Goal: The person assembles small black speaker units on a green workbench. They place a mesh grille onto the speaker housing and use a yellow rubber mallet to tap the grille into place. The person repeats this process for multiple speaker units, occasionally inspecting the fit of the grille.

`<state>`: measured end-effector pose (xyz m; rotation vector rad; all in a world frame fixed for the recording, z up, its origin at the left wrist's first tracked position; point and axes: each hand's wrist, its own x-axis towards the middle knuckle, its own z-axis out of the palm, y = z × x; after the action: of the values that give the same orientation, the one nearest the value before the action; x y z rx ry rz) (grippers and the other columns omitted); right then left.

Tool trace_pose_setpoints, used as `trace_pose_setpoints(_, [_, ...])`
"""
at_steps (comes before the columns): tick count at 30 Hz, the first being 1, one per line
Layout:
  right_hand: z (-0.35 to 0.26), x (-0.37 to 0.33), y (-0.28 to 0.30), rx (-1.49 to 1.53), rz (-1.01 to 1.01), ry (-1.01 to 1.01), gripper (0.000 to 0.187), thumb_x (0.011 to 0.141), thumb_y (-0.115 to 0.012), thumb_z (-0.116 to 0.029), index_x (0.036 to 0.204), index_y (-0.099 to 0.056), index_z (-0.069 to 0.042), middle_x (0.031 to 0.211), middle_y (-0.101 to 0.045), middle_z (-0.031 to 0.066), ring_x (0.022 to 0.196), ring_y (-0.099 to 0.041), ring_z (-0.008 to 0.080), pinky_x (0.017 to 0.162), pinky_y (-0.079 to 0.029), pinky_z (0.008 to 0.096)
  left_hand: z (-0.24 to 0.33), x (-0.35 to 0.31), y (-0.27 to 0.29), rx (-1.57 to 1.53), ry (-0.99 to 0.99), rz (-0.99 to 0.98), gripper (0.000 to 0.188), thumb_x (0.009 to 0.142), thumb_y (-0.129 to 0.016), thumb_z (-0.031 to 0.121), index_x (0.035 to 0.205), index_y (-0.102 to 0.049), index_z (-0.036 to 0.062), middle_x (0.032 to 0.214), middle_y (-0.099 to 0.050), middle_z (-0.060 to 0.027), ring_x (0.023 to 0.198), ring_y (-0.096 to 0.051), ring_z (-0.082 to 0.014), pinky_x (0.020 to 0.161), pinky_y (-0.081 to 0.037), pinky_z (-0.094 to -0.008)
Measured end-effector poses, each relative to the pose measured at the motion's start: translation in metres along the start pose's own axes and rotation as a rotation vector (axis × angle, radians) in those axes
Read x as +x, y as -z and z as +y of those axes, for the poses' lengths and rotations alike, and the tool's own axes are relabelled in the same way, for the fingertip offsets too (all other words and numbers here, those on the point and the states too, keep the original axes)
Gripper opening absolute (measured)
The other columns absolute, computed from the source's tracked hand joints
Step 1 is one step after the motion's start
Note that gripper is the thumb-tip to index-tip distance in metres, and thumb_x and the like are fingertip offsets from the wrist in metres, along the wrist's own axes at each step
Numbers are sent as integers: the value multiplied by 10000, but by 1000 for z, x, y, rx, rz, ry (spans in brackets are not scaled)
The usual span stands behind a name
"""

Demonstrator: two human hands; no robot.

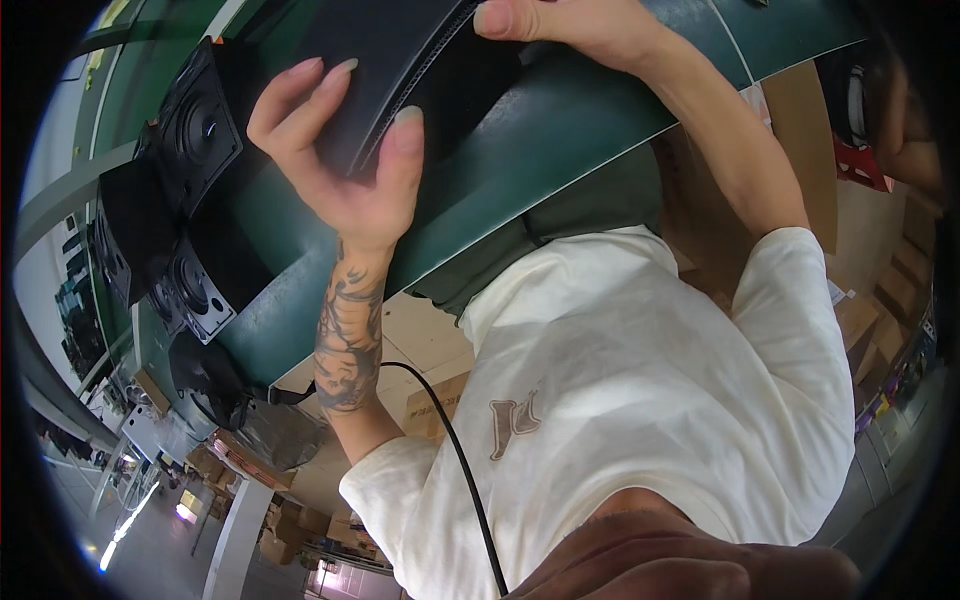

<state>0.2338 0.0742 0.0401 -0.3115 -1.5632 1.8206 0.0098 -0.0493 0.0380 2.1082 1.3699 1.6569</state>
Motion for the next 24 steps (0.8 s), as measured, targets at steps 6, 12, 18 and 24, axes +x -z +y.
trace_pose_setpoints(6, [-16, 1, -17, -353, 111, 40, 837, 959, -771, -325, 1592, -302, -43, 1403, -507, 118, 1264, -502, 194, 1087, -407, 316, 1, 14, 3, -282, 273, 29, 534, 940, -690, 310, 1360, -565, 4, 1424, -502, -160, 1328, -493, -262, 1139, -377, -394])
trace_pose_setpoints(12, [-37, 12, -41, -698, 199, 155, 837, 945, -747, -404, 1572, -344, -22, 1515, -425, 224, 1408, -430, 334, 1169, -349, 412, -8, 20, 11, -631, 585, 67, 544, 1090, -434, 397, 1438, -504, -15, 1417, -580, -165, 1337, -536, -253, 1146, -405, -406])
trace_pose_setpoints(18, [-74, 24, -35, -1466, -475, 287, 1040, 818, -815, -492, 1624, -283, -108, 1637, -226, 296, 1514, -226, 504, 1228, -199, 620, -32, 21, 18, -841, 1020, 189, 495, 1100, -452, 453, 1400, -570, 78, 1385, -614, -76, 1307, -545, -204, 1152, -361, -382])
trace_pose_setpoints(24, [-75, 57, -37, -1312, -764, 159, 1025, 847, -791, -482, 1601, -272, -21, 1535, -325, 355, 1419, -342, 528, 1194, -298, 559, -32, 20, 12, -935, 1059, 140, 411, 1117, -453, 393, 1293, -621, 62, 1229, -681, -73, 1123, -655, -178, 993, -528, -362])
